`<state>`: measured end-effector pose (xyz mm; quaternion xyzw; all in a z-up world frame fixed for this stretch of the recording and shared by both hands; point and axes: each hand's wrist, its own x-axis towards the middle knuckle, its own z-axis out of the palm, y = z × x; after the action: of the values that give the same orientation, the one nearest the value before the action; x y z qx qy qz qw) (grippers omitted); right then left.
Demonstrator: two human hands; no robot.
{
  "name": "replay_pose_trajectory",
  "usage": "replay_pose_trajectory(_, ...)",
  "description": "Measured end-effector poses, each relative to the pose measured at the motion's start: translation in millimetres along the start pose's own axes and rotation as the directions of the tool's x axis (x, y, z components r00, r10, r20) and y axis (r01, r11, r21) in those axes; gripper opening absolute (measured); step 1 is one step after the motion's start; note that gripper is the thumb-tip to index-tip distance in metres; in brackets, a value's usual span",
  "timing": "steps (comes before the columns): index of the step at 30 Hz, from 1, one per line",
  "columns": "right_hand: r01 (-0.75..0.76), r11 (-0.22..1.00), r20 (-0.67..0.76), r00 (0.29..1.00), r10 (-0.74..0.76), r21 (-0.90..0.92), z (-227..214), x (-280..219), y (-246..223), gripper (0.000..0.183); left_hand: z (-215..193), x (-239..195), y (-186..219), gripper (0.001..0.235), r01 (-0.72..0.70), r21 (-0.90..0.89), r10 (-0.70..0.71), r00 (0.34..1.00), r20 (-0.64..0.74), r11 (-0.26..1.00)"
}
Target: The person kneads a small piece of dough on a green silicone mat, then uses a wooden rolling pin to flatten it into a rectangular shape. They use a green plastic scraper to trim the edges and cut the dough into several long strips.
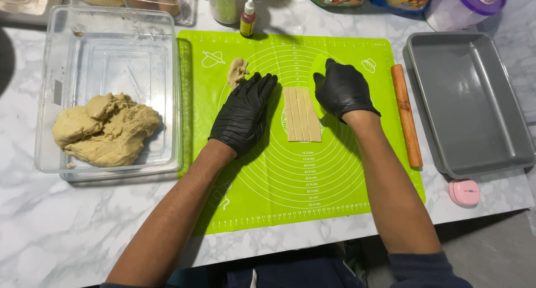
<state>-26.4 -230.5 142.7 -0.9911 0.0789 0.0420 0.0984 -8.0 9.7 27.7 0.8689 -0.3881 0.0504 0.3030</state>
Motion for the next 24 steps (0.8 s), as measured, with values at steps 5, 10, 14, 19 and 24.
replay_pose_trajectory(5,-0.028,0.999,-0.028,0.999,0.027,-0.028,13,-2,-6,0.058,-2,-1,5,0.079,0.012,0.037,-0.012,1.000,0.014,0.999)
replay_pose_trajectory(10,-0.028,0.999,-0.050,0.998,0.025,-0.043,8,-15,-15,0.055,2,1,-4,0.081,-0.024,0.055,0.023,1.000,0.020,0.998)
replay_pose_trajectory(14,-0.066,0.997,-0.122,0.991,0.063,-0.024,17,-32,-18,0.047,6,0,-8,0.083,-0.029,0.073,0.027,0.999,0.027,0.997)
replay_pose_trajectory(19,-0.108,0.994,-0.254,0.962,0.098,-0.029,23,-48,-21,0.038,6,1,-9,0.086,-0.046,0.064,0.044,0.999,0.025,0.997)
replay_pose_trajectory(24,-0.097,0.991,-0.282,0.952,0.118,0.088,26,-47,5,0.047,3,0,-5,0.076,-0.029,0.064,0.029,1.000,0.003,0.998)
